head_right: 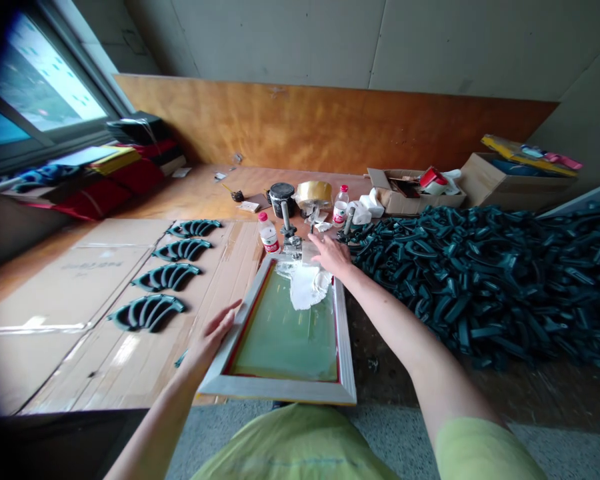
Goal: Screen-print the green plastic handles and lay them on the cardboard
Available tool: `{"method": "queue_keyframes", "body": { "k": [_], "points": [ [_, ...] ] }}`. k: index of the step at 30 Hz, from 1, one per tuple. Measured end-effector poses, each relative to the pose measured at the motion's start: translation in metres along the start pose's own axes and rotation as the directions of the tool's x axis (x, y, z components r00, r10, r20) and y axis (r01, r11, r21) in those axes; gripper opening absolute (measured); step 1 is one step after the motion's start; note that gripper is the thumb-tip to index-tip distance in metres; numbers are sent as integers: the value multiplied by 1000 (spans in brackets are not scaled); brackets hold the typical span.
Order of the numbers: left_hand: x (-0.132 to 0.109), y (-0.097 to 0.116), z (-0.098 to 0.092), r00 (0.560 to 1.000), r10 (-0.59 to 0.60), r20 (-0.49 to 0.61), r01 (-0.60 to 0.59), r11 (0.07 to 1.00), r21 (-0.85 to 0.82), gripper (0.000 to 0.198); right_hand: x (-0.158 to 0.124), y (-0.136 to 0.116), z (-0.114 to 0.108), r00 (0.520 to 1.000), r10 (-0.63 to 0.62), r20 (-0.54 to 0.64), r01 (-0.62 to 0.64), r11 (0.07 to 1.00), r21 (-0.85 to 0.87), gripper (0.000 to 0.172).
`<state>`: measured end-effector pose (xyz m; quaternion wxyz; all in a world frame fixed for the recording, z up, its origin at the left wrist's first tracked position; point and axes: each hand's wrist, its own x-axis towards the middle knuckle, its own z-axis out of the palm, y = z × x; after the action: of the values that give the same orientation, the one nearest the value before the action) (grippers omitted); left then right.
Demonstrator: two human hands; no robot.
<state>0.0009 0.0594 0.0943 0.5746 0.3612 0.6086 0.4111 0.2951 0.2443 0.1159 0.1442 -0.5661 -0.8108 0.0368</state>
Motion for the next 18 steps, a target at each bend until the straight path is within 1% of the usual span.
{"method": "queue_keyframes", "body": {
  "k": [2, 4, 5, 7, 8, 9, 10, 12, 13, 14, 15, 16, 17, 18],
  "points": [
    [2, 23, 0, 998, 56, -16, -56, 998, 19, 67, 2, 19, -8, 988, 80, -134, -78, 997, 24, 55],
    [10, 45, 3, 985, 165, -56, -166, 986, -9, 63, -7, 43, -9, 947, 226, -230, -213, 974, 81, 40],
    [16, 56, 6, 968, 240, -75, -244, 969, -47, 62, -15, 53, -6, 923, 306, -233, -289, 951, 107, 33],
    [29, 78, 15, 926, 365, -91, -375, 918, -131, 56, -36, 67, 8, 896, 409, -173, -391, 911, 131, 23],
    [36, 89, 19, 911, 402, -90, -412, 897, -158, 54, -48, 68, 18, 898, 420, -127, -404, 904, 138, 21],
    [42, 100, 23, 904, 420, -80, -428, 887, -176, 51, -61, 66, 30, 912, 403, -75, -389, 909, 148, 20],
    [47, 110, 27, 903, 425, -71, -430, 883, -187, 50, -73, 61, 42, 934, 356, -24, -348, 924, 159, 22],
    [54, 122, 32, 900, 429, -77, -436, 878, -198, 52, -93, 46, 62, 978, 200, 59, -207, 965, 161, 29],
    [54, 123, 33, 895, 435, -98, -446, 871, -206, 54, -99, 38, 69, 989, 115, 90, -128, 981, 144, 33],
    [53, 119, 35, 891, 436, -127, -454, 865, -215, 56, -104, 29, 73, 993, 41, 111, -54, 992, 116, 36],
    [50, 110, 36, 895, 421, -147, -444, 869, -219, 58, -107, 22, 75, 992, -9, 123, -1, 997, 81, 35],
    [46, 96, 39, 914, 383, -135, -404, 890, -210, 60, -109, 13, 74, 991, -33, 129, 26, 998, 50, 30],
    [39, 78, 43, 948, 310, -74, -318, 929, -186, 63, -112, 4, 71, 991, -37, 126, 33, 999, 32, 24],
    [31, 58, 48, 980, 200, 15, -196, 970, -145, 66, -114, -7, 67, 993, -36, 111, 34, 999, 26, 18]
  ]
}}
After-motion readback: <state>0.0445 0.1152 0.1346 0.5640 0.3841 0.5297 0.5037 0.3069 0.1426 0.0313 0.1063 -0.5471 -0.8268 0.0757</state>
